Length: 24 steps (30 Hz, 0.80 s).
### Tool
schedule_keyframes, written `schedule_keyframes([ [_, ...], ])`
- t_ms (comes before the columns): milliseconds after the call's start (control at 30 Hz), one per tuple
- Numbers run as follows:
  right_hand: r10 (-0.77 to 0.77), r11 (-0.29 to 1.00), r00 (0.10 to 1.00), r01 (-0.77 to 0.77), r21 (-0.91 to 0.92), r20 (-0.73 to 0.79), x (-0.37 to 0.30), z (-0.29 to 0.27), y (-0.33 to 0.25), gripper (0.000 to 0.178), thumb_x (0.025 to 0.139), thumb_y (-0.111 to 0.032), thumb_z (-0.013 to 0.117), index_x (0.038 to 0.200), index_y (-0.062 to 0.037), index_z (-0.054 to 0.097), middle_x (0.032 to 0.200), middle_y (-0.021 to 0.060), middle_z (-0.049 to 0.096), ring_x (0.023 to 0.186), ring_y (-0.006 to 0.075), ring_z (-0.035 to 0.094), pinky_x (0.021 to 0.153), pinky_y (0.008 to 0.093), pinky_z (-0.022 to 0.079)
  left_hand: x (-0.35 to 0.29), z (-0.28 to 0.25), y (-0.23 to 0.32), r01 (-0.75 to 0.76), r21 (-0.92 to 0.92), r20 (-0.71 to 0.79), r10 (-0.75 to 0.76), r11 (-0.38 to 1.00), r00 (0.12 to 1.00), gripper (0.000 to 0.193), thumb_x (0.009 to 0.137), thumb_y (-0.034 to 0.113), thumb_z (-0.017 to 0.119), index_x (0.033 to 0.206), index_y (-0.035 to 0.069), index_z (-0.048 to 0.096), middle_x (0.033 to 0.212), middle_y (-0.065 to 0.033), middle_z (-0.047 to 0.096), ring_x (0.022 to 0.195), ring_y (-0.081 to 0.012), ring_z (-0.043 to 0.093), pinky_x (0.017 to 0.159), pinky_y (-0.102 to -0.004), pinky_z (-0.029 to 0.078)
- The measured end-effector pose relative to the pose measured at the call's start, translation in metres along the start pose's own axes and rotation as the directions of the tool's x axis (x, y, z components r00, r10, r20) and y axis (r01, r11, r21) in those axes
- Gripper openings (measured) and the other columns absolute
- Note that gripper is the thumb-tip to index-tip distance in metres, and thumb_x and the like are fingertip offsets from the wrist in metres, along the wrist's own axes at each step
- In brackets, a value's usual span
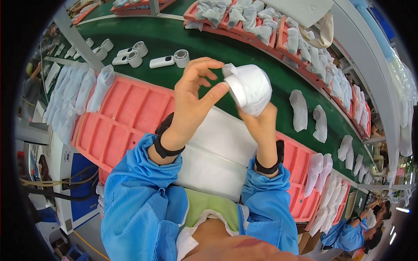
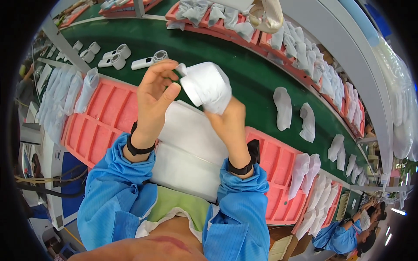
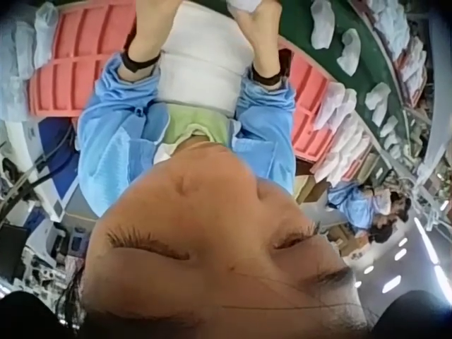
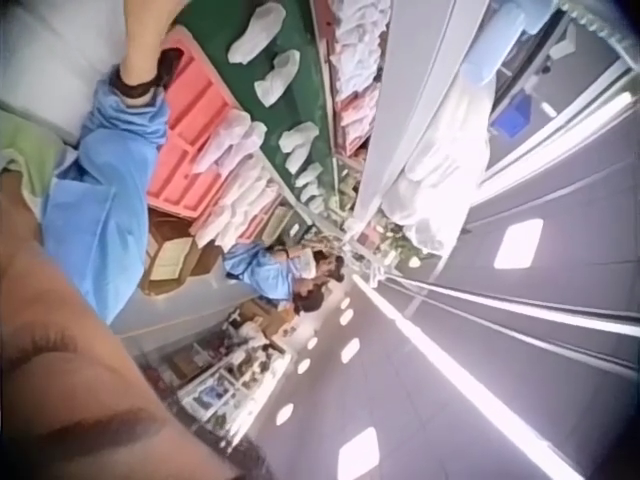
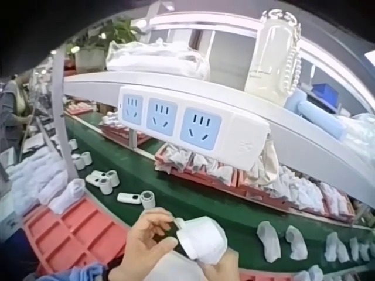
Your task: The person picks up a handheld fan and a plastic bag, slides the fan into the bag, and wraps the bag around it. This process is repeated for several fans and bags.
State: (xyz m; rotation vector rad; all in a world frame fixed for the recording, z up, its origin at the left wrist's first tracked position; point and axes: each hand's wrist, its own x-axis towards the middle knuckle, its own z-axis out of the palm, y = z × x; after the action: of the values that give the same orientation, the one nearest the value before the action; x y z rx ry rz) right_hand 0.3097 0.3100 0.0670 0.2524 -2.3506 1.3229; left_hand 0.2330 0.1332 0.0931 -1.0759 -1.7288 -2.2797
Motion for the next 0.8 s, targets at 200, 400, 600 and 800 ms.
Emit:
schedule_keyframes([
  [200, -0.035, 0.883, 0.960, -0.100, -0.459, -0.277, 0.003, 0.009, -0.017, 0.030, 0.072, -0.006, 0.074, 0.100, -0.0006, 0.063, 0.083, 0.0158, 0.066, 0.073, 0.0354, 0.064, 0.065, 0.0363, 0.051, -0.008, 0.025, -0.007, -0.193, 0.145, -0.153, 0.215, 0.970, 0.965, 0.028, 0.073, 0.015, 0.081, 0.096, 0.008, 0.066, 0.122, -0.0084, 0.053, 0.109, -0.0220, 0.050, 0.087, -0.0329, 0.042],
  [400, 0.031, 0.944, 0.960, -0.120, -0.308, -0.278, 0.000, 0.005, -0.015, 0.028, 0.075, -0.005, 0.075, 0.100, 0.0006, 0.063, 0.082, 0.0128, 0.068, 0.067, 0.0217, 0.065, 0.063, 0.0322, 0.051, -0.008, 0.016, 0.001, -0.283, 0.579, -0.028, 0.366, 0.765, 0.930, 0.020, 0.072, 0.020, 0.082, 0.079, 0.007, 0.067, 0.118, -0.0100, 0.055, 0.105, -0.0239, 0.052, 0.082, -0.0306, 0.041],
  [600, 0.521, 0.797, 0.829, -0.558, 0.231, 0.204, 0.008, -0.032, 0.009, 0.029, 0.078, -0.011, 0.075, 0.099, 0.0006, 0.059, 0.075, 0.0070, 0.062, 0.057, 0.0139, 0.059, 0.053, 0.0302, 0.046, 0.033, -0.026, -0.054, 0.146, 0.120, -0.204, -0.120, 0.982, 0.972, 0.018, 0.073, 0.021, 0.081, 0.078, 0.007, 0.070, 0.118, -0.0124, 0.056, 0.098, -0.0271, 0.056, 0.082, -0.0319, 0.045],
  [800, 0.505, 0.758, 0.822, -0.568, -0.321, -0.262, 0.000, -0.058, 0.141, 0.052, 0.076, -0.019, 0.077, 0.119, 0.0012, 0.055, 0.100, 0.0174, 0.065, 0.083, 0.0270, 0.065, 0.074, 0.0367, 0.053, 0.059, -0.097, -0.171, 0.371, 0.765, -0.368, -0.116, 0.527, 0.923, 0.053, 0.072, 0.024, 0.082, 0.117, 0.005, 0.059, 0.125, -0.0159, 0.054, 0.108, -0.0317, 0.059, 0.085, -0.0376, 0.051],
])
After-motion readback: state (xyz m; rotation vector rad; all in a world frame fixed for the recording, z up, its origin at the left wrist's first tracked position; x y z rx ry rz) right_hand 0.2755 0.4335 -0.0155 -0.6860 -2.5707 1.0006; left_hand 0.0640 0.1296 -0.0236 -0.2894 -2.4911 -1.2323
